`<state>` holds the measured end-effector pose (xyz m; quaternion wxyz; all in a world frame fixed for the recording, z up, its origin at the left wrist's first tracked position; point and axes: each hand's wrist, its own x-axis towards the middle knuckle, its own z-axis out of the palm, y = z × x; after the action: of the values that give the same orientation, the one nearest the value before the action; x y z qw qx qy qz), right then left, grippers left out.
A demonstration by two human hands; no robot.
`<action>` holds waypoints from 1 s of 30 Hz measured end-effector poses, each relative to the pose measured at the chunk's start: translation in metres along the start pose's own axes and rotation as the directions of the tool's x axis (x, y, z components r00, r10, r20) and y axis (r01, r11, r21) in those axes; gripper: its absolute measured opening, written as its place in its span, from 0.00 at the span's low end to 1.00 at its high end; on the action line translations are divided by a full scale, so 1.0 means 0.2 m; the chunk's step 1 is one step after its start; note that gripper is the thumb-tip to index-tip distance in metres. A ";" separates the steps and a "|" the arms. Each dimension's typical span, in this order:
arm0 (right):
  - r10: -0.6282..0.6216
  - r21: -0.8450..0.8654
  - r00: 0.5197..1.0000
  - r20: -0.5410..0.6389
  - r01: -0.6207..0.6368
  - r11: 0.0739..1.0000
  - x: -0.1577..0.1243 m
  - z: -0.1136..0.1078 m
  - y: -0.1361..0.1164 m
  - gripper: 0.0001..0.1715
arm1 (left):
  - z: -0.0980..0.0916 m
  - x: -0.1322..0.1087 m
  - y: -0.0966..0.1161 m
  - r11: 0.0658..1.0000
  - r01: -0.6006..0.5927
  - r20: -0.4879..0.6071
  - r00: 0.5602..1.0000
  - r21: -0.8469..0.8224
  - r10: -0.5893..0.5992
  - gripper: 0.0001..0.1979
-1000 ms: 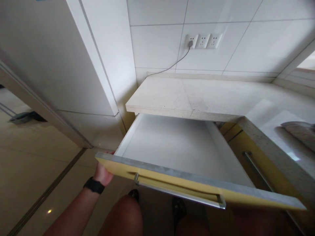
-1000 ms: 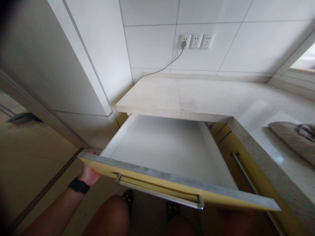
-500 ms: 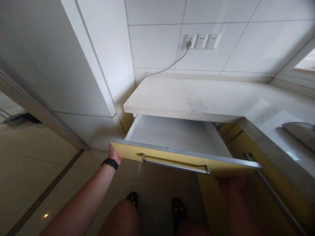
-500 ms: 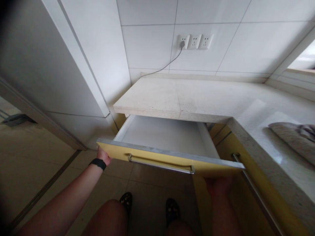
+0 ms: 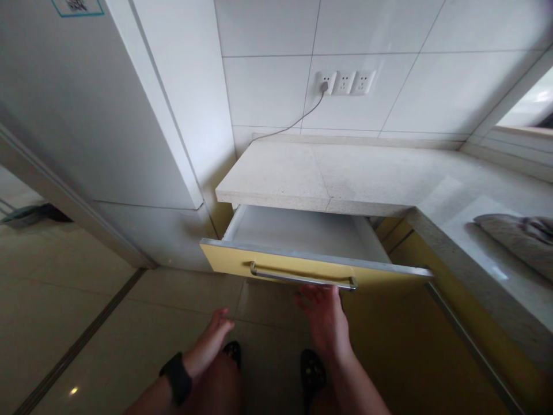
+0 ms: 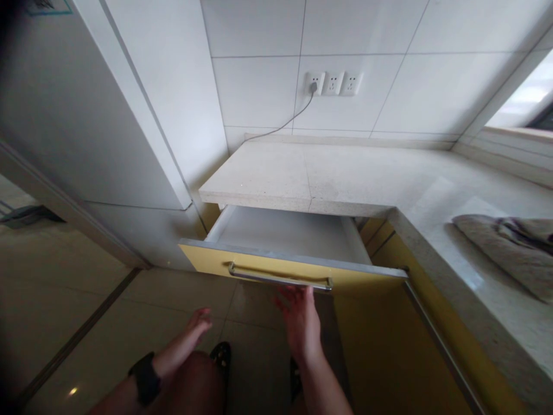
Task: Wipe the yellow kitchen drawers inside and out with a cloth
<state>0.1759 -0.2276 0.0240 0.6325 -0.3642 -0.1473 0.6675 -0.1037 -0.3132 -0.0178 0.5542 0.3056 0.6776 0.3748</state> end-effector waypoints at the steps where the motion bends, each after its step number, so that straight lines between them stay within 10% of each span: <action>1: -0.036 -0.017 0.999 0.026 0.036 0.999 0.00 0.07 0.02 0.24 | 0.00 -0.07 -0.05 0.979 -0.070 0.040 0.997 0.190 0.064 0.30; 4: -0.116 0.007 0.993 0.034 0.116 0.993 0.05 0.20 0.04 0.26 | 0.01 -0.23 -0.14 0.732 -0.184 0.158 0.982 0.656 0.106 0.32; 8: -0.100 0.064 0.994 0.038 0.098 0.993 0.19 0.26 0.01 0.25 | 0.05 -0.26 -0.14 0.480 -0.256 0.233 0.966 0.839 0.107 0.30; 16: -0.105 0.071 0.993 -0.054 0.108 0.992 0.58 0.42 -0.03 0.27 | 0.13 -0.18 -0.10 0.486 -0.281 0.231 0.960 0.827 0.161 0.20; 30: -0.086 0.110 0.996 -0.025 0.088 0.990 0.83 0.48 -0.05 0.29 | 0.15 -0.14 -0.13 0.355 -0.216 0.211 0.976 0.910 0.055 0.16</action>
<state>0.1293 -0.0428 0.0468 0.6818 -0.3282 -0.1194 0.6428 -0.0691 -0.3449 -0.0293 0.3004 0.6448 0.7011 -0.0496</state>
